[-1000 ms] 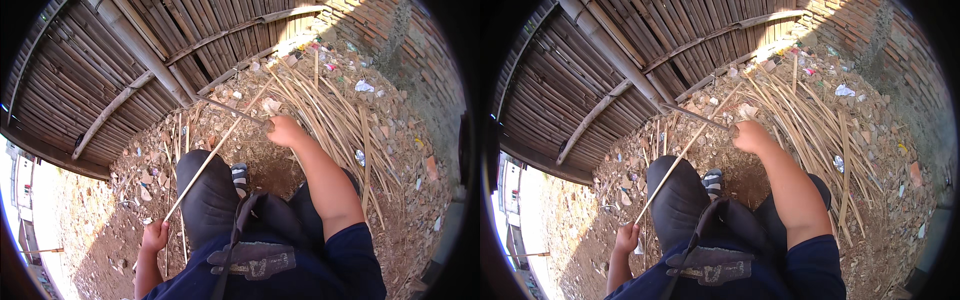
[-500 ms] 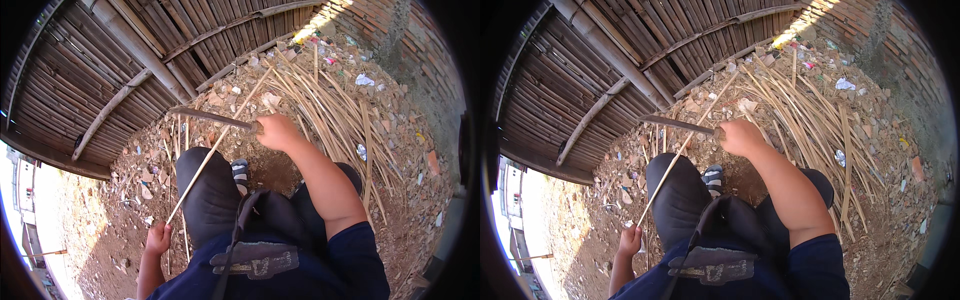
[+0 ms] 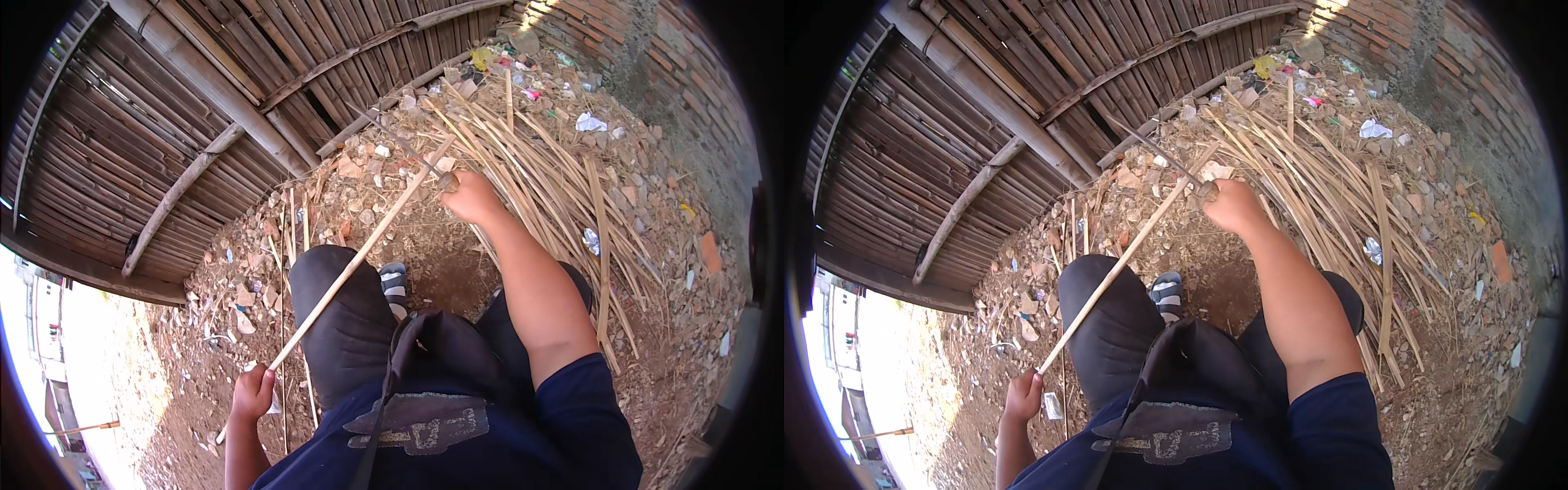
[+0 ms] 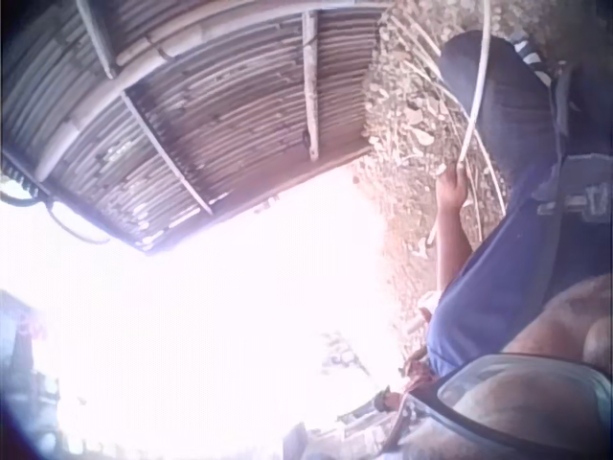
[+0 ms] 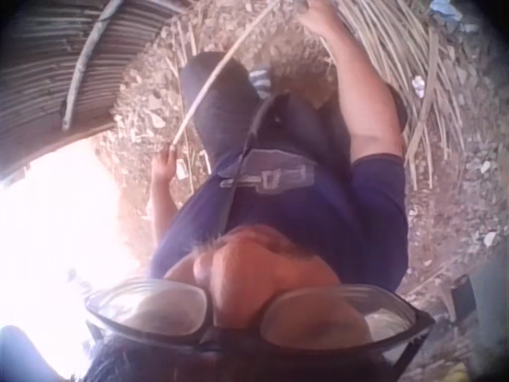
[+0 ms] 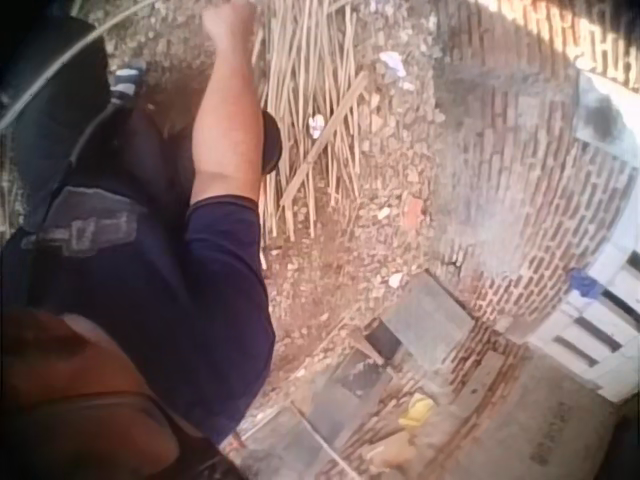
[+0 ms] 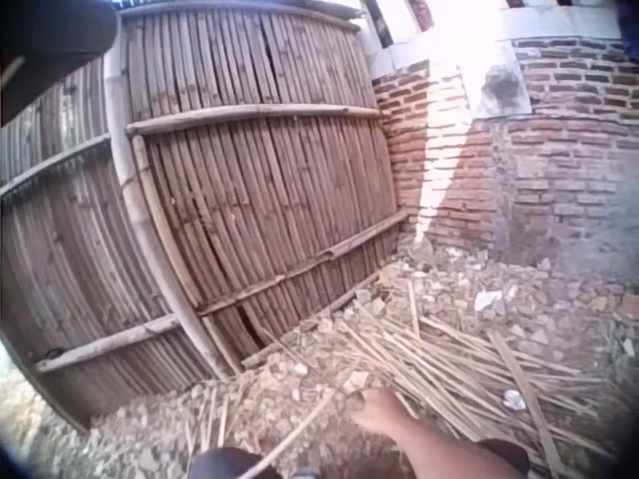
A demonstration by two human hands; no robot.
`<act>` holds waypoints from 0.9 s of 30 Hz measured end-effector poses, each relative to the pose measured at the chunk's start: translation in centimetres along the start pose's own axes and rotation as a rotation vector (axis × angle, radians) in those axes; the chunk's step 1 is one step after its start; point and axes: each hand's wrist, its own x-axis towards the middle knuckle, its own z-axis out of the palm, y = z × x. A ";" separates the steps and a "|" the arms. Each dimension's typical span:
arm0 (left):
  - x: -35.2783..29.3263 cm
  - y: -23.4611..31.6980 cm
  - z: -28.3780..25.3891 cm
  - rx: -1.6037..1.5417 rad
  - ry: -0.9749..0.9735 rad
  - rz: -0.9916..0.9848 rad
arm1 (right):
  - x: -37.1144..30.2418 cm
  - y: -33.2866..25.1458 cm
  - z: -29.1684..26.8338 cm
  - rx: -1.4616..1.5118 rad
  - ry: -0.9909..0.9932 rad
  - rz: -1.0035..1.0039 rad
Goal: The person strips layers from a bamboo pole using a large knife while sitting on the ground, then moves the knife to clear the area before continuing.
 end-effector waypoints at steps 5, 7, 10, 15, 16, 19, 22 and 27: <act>1.6 3.2 0.3 -0.031 -0.054 -0.036 | -0.8 -0.8 -0.5 -0.144 -0.053 -0.064; 2.3 5.5 -0.3 -0.026 -0.100 -0.050 | -1.2 -1.7 -0.7 -0.184 -0.054 -0.060; 2.7 6.7 0.6 0.002 0.058 0.040 | -2.6 -3.6 -2.5 -0.279 -0.080 -0.080; 3.2 5.1 2.9 -0.018 0.109 0.067 | -3.8 -3.8 -3.8 -0.419 -0.208 -0.284; 3.1 4.4 3.4 -0.021 0.108 0.065 | -4.0 -4.1 -4.0 -0.417 -0.209 -0.282; 3.4 3.4 4.1 0.077 0.163 0.116 | -2.6 -2.4 -4.5 -0.357 -0.167 -0.191; 3.6 3.4 3.8 0.074 0.210 0.147 | -1.3 -1.5 -5.3 -0.243 -0.109 -0.077; 3.3 2.7 3.4 0.064 0.171 0.123 | -3.1 -4.1 -4.0 -0.455 -0.094 -0.261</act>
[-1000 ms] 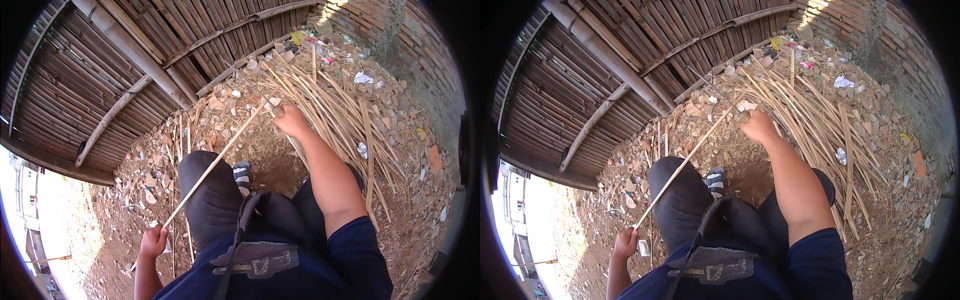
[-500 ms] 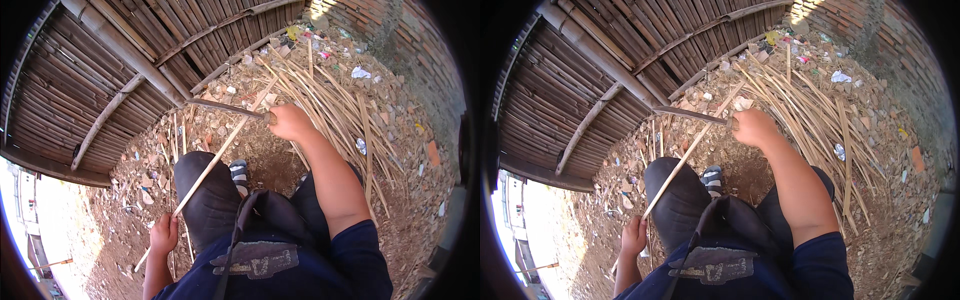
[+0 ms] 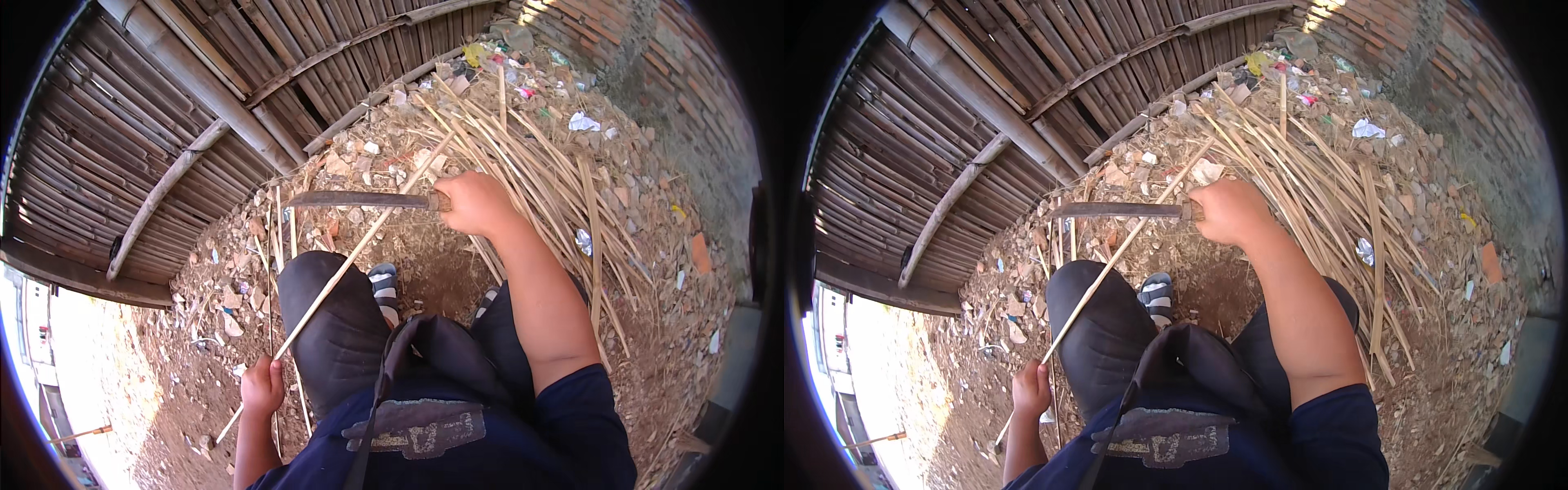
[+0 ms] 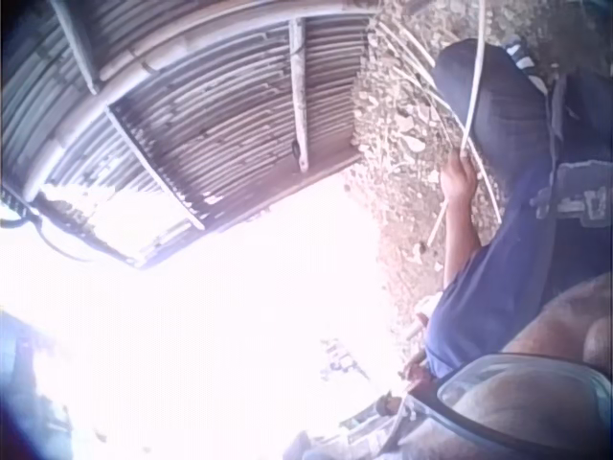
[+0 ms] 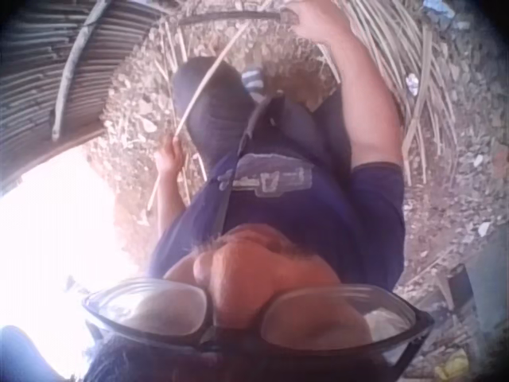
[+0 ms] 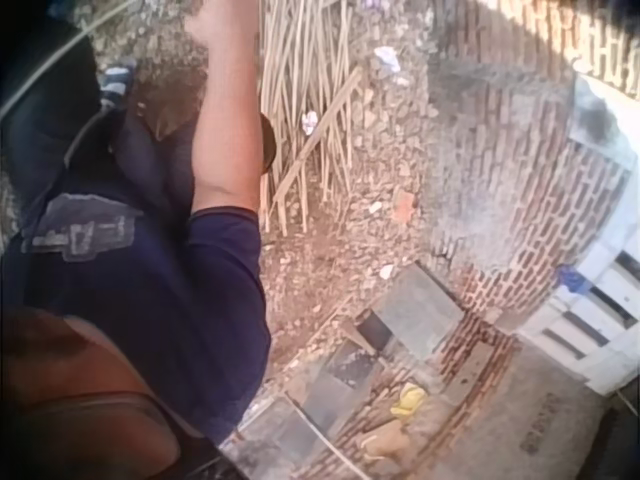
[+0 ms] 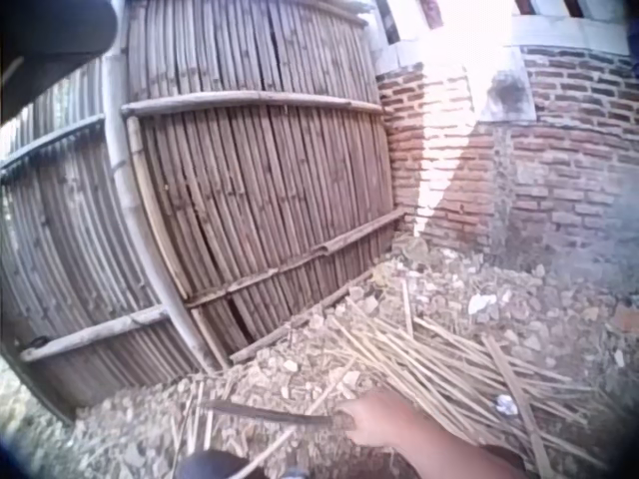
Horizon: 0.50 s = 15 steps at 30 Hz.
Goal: The person strips layers from a bamboo pole using a large knife while sitting on the ground, then moves the knife to clear the area before continuing.
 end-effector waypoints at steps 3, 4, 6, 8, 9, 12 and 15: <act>-1.1 -2.7 0.7 -0.002 0.060 0.014 | 0.6 2.4 0.9 -0.004 -0.038 -0.089; -1.0 -2.4 0.5 0.039 0.055 0.004 | 1.2 4.3 1.6 0.095 -0.002 0.042; -0.3 -1.7 -0.4 0.078 0.076 0.000 | 1.5 5.1 1.0 0.161 0.087 0.162; -0.3 -1.6 -0.8 0.102 0.055 0.002 | 0.8 2.9 0.0 0.142 0.103 0.168; -0.4 -1.7 -0.6 0.103 0.052 0.004 | 0.3 2.3 -0.2 0.133 0.113 0.197; -0.7 -2.1 0.4 0.024 0.081 0.015 | 0.5 1.6 1.2 0.060 0.092 0.009; -0.9 -2.3 0.2 0.042 0.059 -0.006 | 0.4 1.1 1.8 0.004 0.097 -0.143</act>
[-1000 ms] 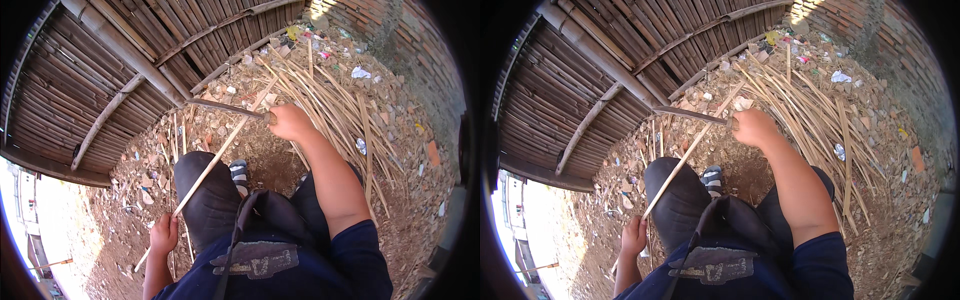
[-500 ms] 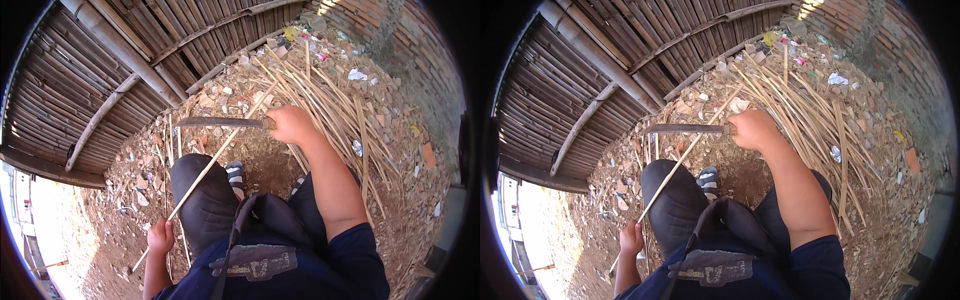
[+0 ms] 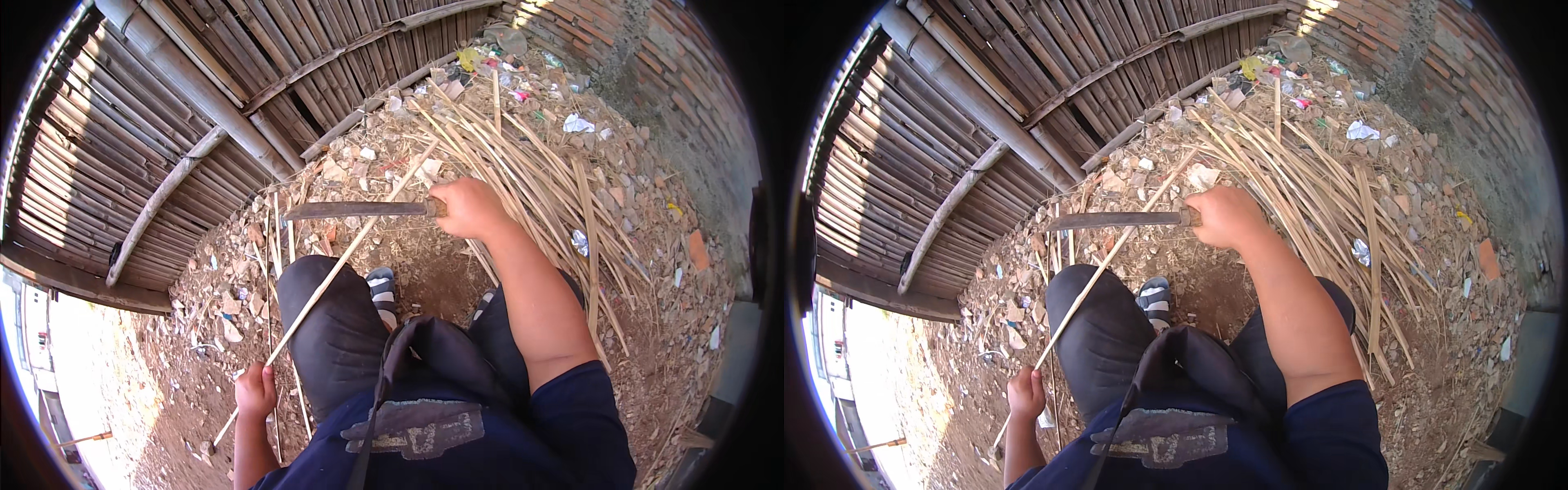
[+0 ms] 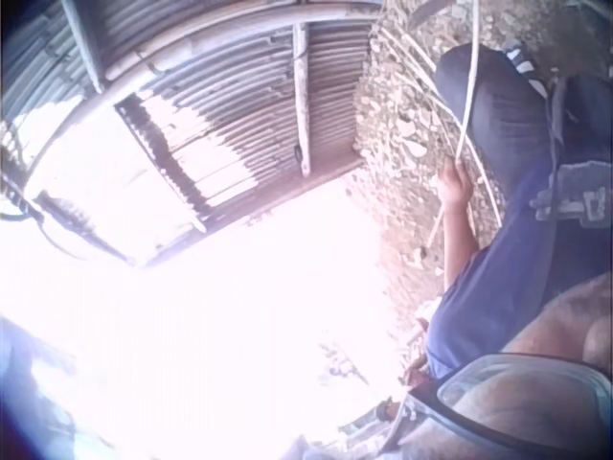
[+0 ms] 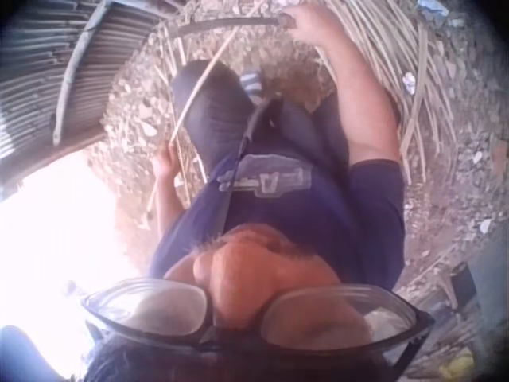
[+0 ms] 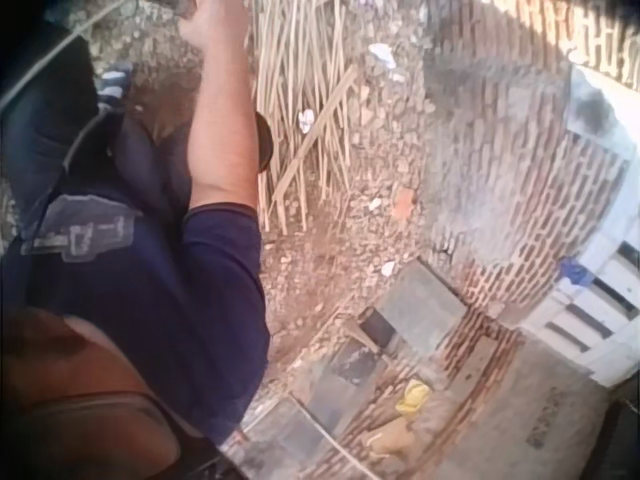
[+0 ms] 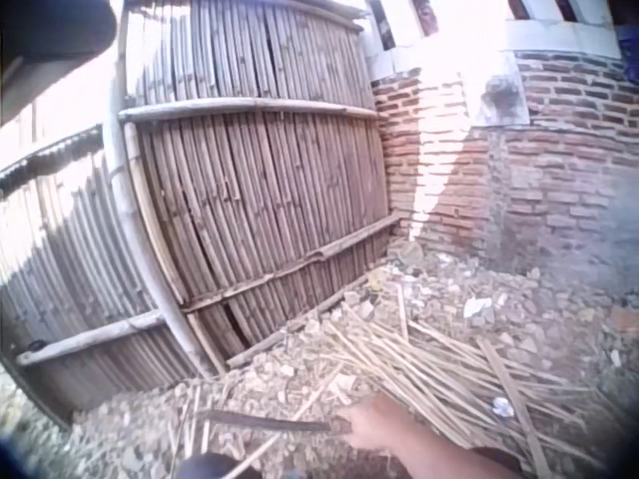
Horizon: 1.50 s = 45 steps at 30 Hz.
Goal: The person strips layers from a bamboo pole using a large knife while sitting on the ground, then moves the knife to clear the area before continuing.
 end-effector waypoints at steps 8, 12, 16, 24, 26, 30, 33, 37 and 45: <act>0.4 -0.3 -1.5 0.064 0.040 0.036 | 0.4 1.1 -1.0 0.128 0.011 0.318; -0.1 -0.5 -0.5 -0.013 0.013 0.008 | -0.1 -0.8 0.0 0.028 -0.039 0.042; -0.6 -1.5 -1.2 0.000 0.021 -0.002 | 0.2 3.5 -0.4 0.232 0.036 0.334; -0.4 -1.4 -0.8 -0.012 -0.013 0.013 | -0.2 -0.7 -0.6 0.030 -0.082 0.054; -0.5 -1.1 -0.6 -0.036 0.004 0.007 | -0.5 -1.4 0.1 0.002 -0.026 -0.038; -0.9 -1.9 -0.6 -0.039 0.018 0.005 | 0.4 2.8 -0.7 0.148 -0.124 0.243; -0.4 -1.2 -1.3 0.035 0.032 0.013 | 0.2 4.7 -1.5 0.195 -0.005 0.371; -0.2 -1.5 -0.9 0.005 0.034 -0.002 | -0.4 1.0 -0.6 0.081 0.107 0.229; -1.1 -3.5 -1.1 0.019 0.027 0.028 | 0.3 3.1 1.1 0.172 -0.014 0.142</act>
